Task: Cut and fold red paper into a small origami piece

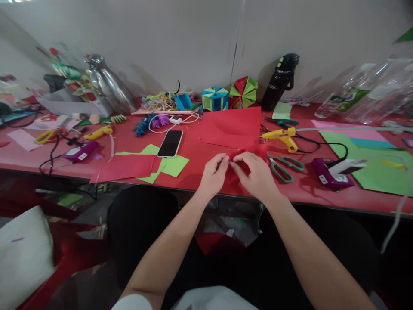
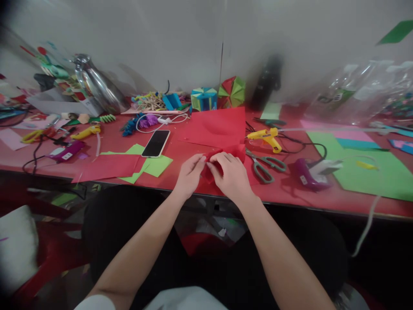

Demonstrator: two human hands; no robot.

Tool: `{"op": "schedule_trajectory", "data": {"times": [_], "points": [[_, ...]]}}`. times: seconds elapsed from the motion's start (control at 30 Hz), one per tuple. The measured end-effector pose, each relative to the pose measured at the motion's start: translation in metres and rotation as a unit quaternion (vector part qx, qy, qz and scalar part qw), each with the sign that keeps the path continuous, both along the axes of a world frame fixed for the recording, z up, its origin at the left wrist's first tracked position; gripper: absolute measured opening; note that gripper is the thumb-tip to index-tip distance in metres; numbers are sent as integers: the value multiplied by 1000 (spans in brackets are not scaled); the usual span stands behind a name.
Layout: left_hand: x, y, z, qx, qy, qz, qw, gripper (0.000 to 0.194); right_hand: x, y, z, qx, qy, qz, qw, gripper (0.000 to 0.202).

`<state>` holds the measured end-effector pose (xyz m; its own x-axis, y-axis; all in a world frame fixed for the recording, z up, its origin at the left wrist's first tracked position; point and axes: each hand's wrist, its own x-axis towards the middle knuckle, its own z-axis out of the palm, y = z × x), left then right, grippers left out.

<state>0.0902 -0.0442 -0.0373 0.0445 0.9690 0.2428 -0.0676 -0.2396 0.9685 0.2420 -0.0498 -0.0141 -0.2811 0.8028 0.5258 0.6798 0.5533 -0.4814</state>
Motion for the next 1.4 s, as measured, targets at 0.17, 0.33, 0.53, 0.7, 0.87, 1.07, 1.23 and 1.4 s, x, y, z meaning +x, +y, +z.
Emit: {"op": "schedule_trajectory", "data": {"times": [0.17, 0.33, 0.53, 0.7, 0.87, 1.07, 1.23, 1.4], "points": [[1, -1, -2, -30, -4, -5, 1000, 20, 1, 2, 1, -9, 20, -27, 999, 14], [2, -1, -2, -43, -13, -21, 999, 17, 0, 3, 0, -1, 31, -44, 999, 16], [3, -3, -1, -45, -18, -42, 998, 23, -1, 2, 1, 2, 34, -50, 998, 16], [4, -3, -1, -41, -23, -49, 998, 24, -1, 1, 3, 2, 37, -54, 998, 17], [3, -3, -1, -39, -23, -52, 998, 24, -2, 1, 2, 4, 36, -59, 998, 18], [3, -3, -2, -47, -25, -53, 997, 27, 0, 1, 3, 5, 36, -61, 997, 18], [4, -4, 1, -37, -30, -38, 998, 30, -3, 1, -1, 23, 11, -62, 998, 9], [1, -5, 8, -2, 4, 0, 1000, 32, -1, -1, 5, 25, 27, -69, 997, 16]]}}
